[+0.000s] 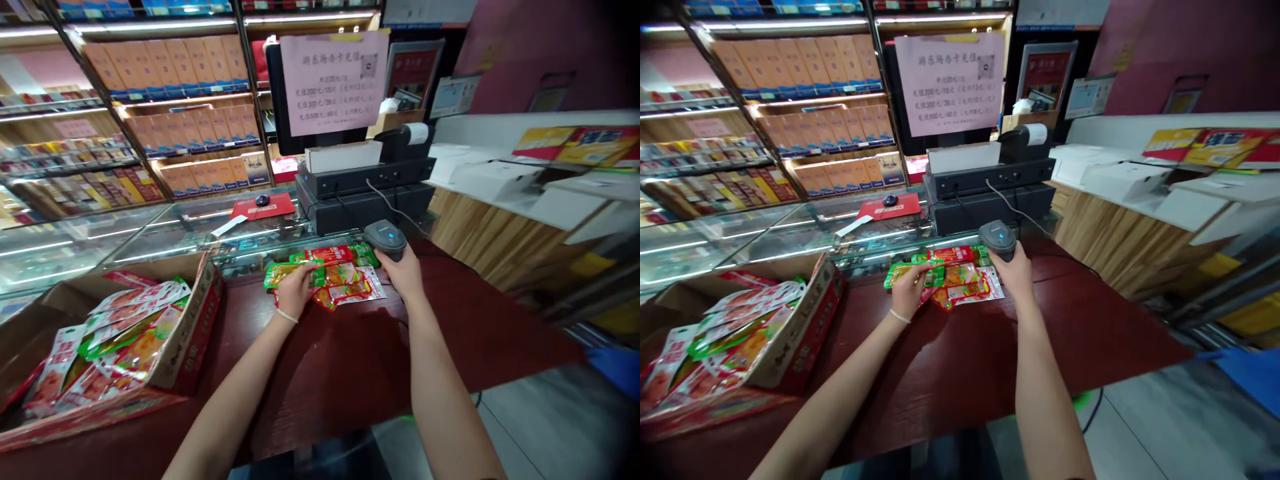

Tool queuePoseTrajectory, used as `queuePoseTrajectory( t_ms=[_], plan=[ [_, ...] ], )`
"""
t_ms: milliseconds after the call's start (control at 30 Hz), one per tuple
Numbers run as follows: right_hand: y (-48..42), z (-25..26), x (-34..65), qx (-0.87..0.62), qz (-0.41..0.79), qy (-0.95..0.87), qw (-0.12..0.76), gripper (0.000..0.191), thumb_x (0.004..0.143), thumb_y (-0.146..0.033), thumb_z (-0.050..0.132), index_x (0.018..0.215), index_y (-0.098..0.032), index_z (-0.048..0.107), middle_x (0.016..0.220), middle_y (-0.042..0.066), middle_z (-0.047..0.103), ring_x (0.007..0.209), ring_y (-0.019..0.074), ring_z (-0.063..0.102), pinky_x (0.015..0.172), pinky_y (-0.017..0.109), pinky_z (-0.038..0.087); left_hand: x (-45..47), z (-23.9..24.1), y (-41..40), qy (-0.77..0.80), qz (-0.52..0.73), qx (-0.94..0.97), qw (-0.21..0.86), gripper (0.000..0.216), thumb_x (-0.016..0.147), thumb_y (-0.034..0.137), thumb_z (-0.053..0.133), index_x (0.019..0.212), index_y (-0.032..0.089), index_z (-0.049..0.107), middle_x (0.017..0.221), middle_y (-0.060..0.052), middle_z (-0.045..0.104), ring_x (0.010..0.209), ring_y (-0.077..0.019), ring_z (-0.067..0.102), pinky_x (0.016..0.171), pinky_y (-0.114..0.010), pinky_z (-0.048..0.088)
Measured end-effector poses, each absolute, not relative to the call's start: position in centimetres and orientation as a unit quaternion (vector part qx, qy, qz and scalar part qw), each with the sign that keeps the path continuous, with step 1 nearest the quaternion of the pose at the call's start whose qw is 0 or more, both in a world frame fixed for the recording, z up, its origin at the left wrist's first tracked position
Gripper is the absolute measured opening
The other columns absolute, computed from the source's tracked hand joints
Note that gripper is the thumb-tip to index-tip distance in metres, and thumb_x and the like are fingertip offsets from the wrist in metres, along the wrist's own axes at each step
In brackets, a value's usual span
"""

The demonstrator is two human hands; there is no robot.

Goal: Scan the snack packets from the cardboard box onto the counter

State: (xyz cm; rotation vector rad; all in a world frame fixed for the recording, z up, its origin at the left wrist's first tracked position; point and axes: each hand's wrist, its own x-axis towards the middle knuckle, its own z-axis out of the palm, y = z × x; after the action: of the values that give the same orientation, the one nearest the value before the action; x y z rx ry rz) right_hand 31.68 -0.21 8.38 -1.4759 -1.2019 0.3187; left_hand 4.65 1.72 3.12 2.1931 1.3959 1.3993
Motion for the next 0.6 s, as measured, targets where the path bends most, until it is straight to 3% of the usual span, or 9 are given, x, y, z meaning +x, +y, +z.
queuePoseTrajectory(
  t_ms=[133, 267, 400, 600],
  plan=[
    [-0.5, 8.3, 33.8, -0.615, 0.17, -0.465, 0.614, 0.039, 0.074, -0.055, 0.07, 0.091, -0.021, 0.058, 0.054, -0.004, 0.058, 0.036, 0.0135, 0.05, 0.036, 0.024, 0.038, 9.0, 3.0, 3.0, 0.462, 0.34, 0.819, 0.028, 0.026, 0.097, 0.02, 0.047, 0.114, 0.024, 0.065, 0.104, -0.006, 0.074, 0.093, -0.0196, 0.069, 0.08, -0.028, 0.05],
    [-0.5, 8.0, 34.6, -0.607, 0.181, -0.446, 0.632, 0.038, 0.075, -0.053, 0.071, 0.092, -0.022, 0.056, 0.056, -0.005, 0.057, 0.035, 0.012, 0.049, 0.034, 0.023, 0.037, 11.7, 2.2, 3.6, 0.416, 0.27, 0.869, -0.012, 0.023, 0.097, 0.028, 0.05, 0.113, 0.023, 0.065, 0.118, -0.009, 0.07, 0.108, -0.0225, 0.065, 0.099, -0.037, 0.046],
    [-0.5, 7.9, 34.4, -0.598, 0.183, -0.457, 0.633, 0.038, 0.077, -0.052, 0.071, 0.096, -0.024, 0.055, 0.056, -0.006, 0.058, 0.037, 0.0126, 0.051, 0.035, 0.023, 0.039, 12.4, 1.8, 3.6, 0.4, 0.264, 0.878, -0.011, 0.032, 0.096, 0.041, 0.052, 0.117, 0.02, 0.064, 0.129, -0.012, 0.064, 0.121, -0.0259, 0.058, 0.109, -0.047, 0.039],
    [-0.5, 8.2, 33.5, -0.595, 0.177, -0.472, 0.626, 0.037, 0.077, -0.052, 0.071, 0.096, -0.024, 0.056, 0.056, -0.006, 0.059, 0.037, 0.0128, 0.051, 0.036, 0.023, 0.039, 11.2, 3.0, 2.9, 0.391, 0.309, 0.867, 0.003, 0.028, 0.095, 0.03, 0.054, 0.12, 0.021, 0.063, 0.13, -0.01, 0.063, 0.124, -0.0261, 0.055, 0.108, -0.047, 0.04]
  ],
)
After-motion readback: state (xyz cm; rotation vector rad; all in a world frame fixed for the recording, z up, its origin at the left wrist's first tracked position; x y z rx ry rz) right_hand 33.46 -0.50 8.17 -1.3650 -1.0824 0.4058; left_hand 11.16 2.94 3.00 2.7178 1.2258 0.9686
